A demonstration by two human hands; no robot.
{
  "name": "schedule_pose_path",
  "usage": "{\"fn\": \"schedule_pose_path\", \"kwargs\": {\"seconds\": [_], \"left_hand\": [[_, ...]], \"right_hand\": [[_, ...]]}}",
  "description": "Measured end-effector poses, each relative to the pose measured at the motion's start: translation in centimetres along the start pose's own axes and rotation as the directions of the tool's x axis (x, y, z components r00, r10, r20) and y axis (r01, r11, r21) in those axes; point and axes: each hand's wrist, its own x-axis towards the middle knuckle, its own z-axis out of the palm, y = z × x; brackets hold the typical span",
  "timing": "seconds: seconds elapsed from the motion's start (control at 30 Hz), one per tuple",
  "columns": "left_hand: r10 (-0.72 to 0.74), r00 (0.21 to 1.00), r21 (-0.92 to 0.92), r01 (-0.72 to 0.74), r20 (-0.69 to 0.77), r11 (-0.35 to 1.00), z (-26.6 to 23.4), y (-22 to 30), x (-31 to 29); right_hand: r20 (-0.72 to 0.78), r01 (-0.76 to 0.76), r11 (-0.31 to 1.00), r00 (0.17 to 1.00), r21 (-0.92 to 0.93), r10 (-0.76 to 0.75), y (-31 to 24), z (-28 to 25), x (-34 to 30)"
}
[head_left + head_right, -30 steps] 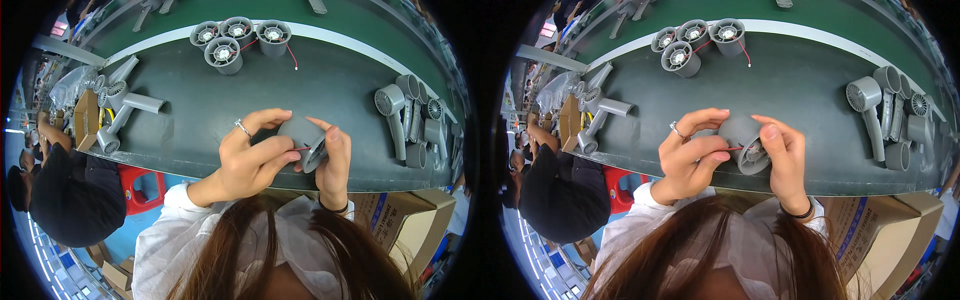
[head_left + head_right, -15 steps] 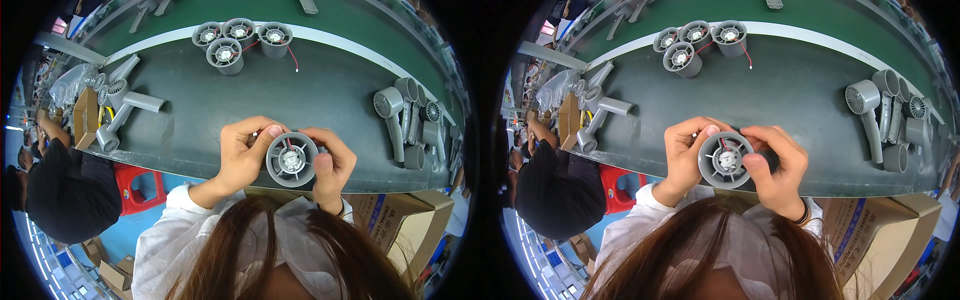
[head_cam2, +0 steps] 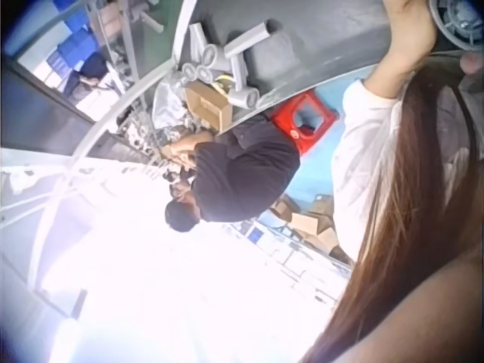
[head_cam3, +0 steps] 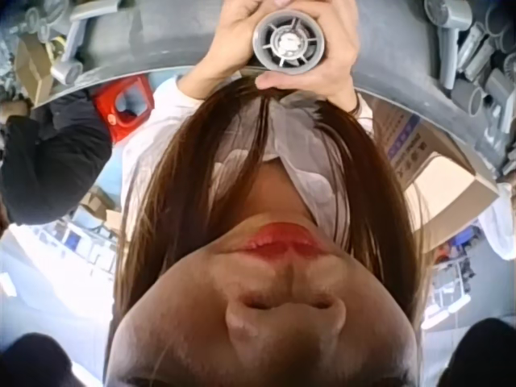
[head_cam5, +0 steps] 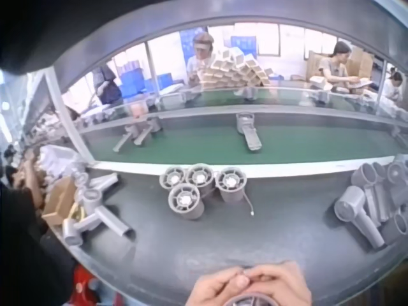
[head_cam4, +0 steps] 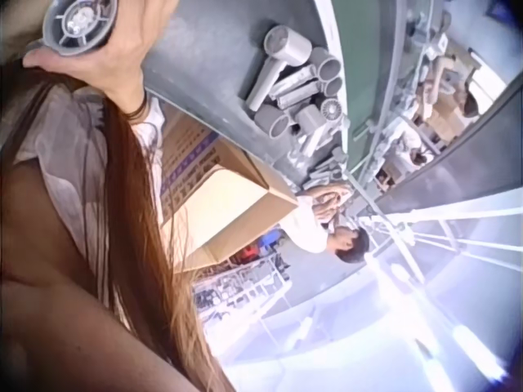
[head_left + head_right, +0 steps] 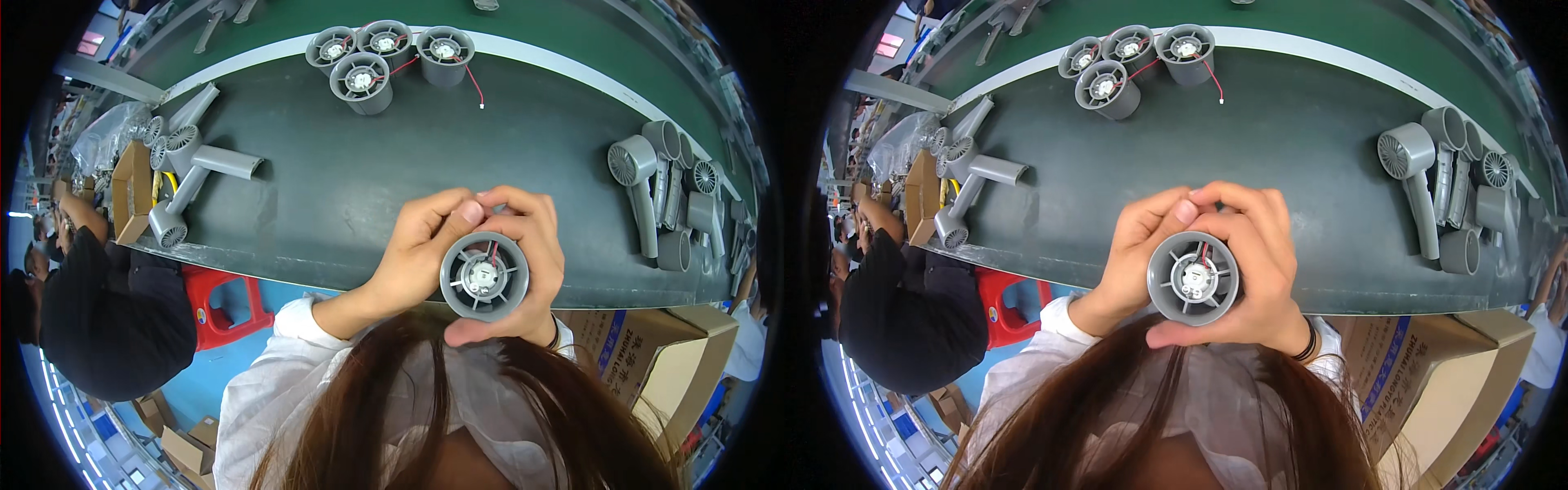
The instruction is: The person assembles handheld fans by hand, threading wires through plastic housings, fitting the motor units into the fan casings, and placing the assembled units onto the conveyor belt.
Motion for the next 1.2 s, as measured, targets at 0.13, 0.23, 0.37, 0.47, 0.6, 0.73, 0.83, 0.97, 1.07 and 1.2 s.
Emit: {"fn": "schedule_pose_path", "kwargs": {"seconds": [0.13, 0.23, 0.37, 0.47, 0.6, 0.73, 0.83, 0.97, 1.07, 1.2], "left_hand": [[-0.007, 1.0, -0.079, 0.008, 0.013, 0.997, -0.5, 0.3, -0.5], [0.03, 0.998, -0.016, -0.03, 0.063, 0.999, -0.7, 1.1, -0.9], [0.01, 0.993, 0.071, -0.018, 0.118, 0.997, 0.0, 1.6, -1.0], [-0.07, 0.993, 0.097, 0.061, 0.09, 0.993, -1.6, 2.0, -0.7], [0.001, 0.993, 0.254, -0.031, 0.116, 0.967, -2.0, 2.8, -0.3], [0.006, 0.996, 0.334, -0.035, 0.089, 0.942, -1.7, 2.7, -0.8], [-0.038, 0.992, 0.302, 0.0, 0.12, 0.953, -1.6, 2.6, -1.5], [0.023, 0.968, 0.432, -0.133, 0.251, 0.892, -0.9, 1.4, -1.7], [-0.169, 0.951, 0.226, 0.11, 0.259, 0.968, -0.8, 1.5, -2.0], [-0.205, 0.936, 0.163, 0.163, 0.285, 0.973, -0.7, 1.3, -1.9]], "right_hand": [[-0.121, 0.083, 0.93, 0.983, -0.357, -0.134, -0.3, 0.3, -0.2], [-0.224, 0.034, 0.874, 0.961, -0.486, -0.163, -0.4, 0.6, -0.5], [-0.234, 0.019, 0.839, 0.957, -0.544, -0.173, -0.6, 1.0, -0.5], [-0.097, 0.136, 0.952, 0.981, -0.274, -0.168, 0.0, 0.7, -0.7], [-0.018, 0.106, 0.967, 0.993, -0.231, -0.113, 0.4, 0.0, -2.4], [-0.233, -0.032, 0.997, 0.971, 0.066, 0.047, 0.9, 0.8, -3.4], [-0.31, -0.144, 0.963, 0.927, 0.227, 0.212, 0.9, 0.6, -3.2], [-0.301, -0.036, 0.947, 0.944, 0.319, 0.137, 1.3, -0.2, -2.0], [-0.202, -0.078, 0.963, 0.97, 0.257, 0.133, 1.9, -0.7, -1.8], [-0.118, -0.245, 0.959, 0.958, 0.141, 0.262, 1.0, -1.3, -1.3]]}}
